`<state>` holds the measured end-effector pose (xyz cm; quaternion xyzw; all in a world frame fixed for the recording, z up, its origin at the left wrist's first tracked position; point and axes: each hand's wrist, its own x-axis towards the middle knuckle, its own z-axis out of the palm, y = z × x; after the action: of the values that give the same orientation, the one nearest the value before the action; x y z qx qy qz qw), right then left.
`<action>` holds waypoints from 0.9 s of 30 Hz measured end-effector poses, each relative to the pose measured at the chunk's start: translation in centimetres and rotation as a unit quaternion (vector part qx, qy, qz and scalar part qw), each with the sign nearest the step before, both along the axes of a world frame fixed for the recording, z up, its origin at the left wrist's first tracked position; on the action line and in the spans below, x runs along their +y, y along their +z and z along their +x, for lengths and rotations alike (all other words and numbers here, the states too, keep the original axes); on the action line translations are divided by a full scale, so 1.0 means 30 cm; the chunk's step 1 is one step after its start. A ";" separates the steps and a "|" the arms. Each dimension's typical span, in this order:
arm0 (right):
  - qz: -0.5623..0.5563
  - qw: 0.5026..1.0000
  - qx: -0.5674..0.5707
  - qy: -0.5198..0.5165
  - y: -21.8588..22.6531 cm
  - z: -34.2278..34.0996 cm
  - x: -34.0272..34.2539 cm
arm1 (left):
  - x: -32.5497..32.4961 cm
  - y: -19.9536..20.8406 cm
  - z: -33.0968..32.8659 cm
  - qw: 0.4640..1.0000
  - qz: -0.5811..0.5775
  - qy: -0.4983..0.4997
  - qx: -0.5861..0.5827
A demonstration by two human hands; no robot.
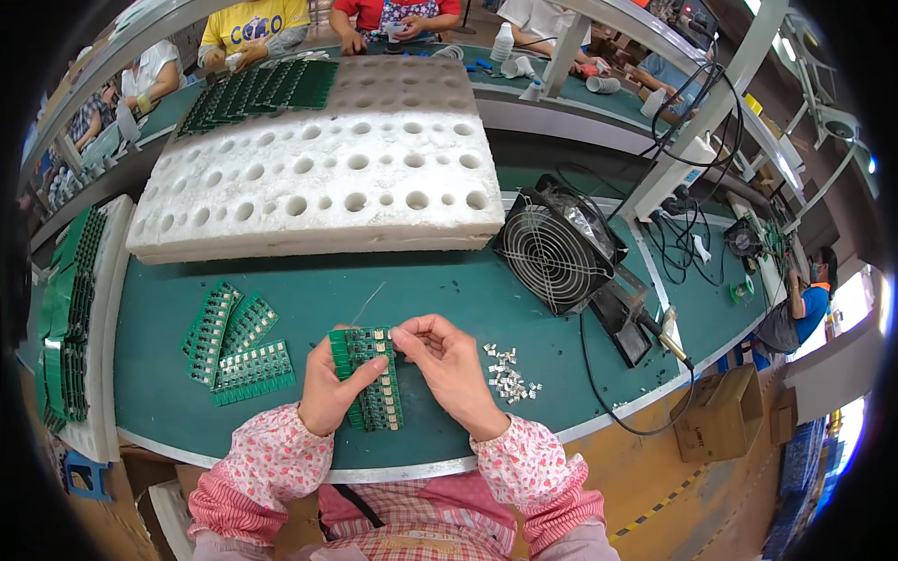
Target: The person solders components onto circuit board strips using a soldering iron and solder wire, inserts components into a circuit board strip by hand, and solders the components onto the board.
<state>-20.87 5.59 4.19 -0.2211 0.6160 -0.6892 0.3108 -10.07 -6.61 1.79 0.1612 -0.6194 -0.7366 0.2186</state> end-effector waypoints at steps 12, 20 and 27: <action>-0.007 1.000 0.016 0.014 -0.024 -0.013 0.002 | 0.009 0.004 -0.002 0.997 -0.073 0.010 -0.002; -0.013 0.999 0.025 0.025 -0.030 -0.016 0.008 | 0.009 -0.001 -0.001 0.996 -0.088 0.007 0.003; 0.016 0.996 0.087 0.016 -0.047 -0.017 0.013 | 0.007 0.005 -0.002 0.996 -0.093 -0.006 0.008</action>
<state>-21.39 5.99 2.79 -0.2849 0.6477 -0.6527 0.2707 -10.11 -6.41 1.93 0.1303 -0.6840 -0.6788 0.2331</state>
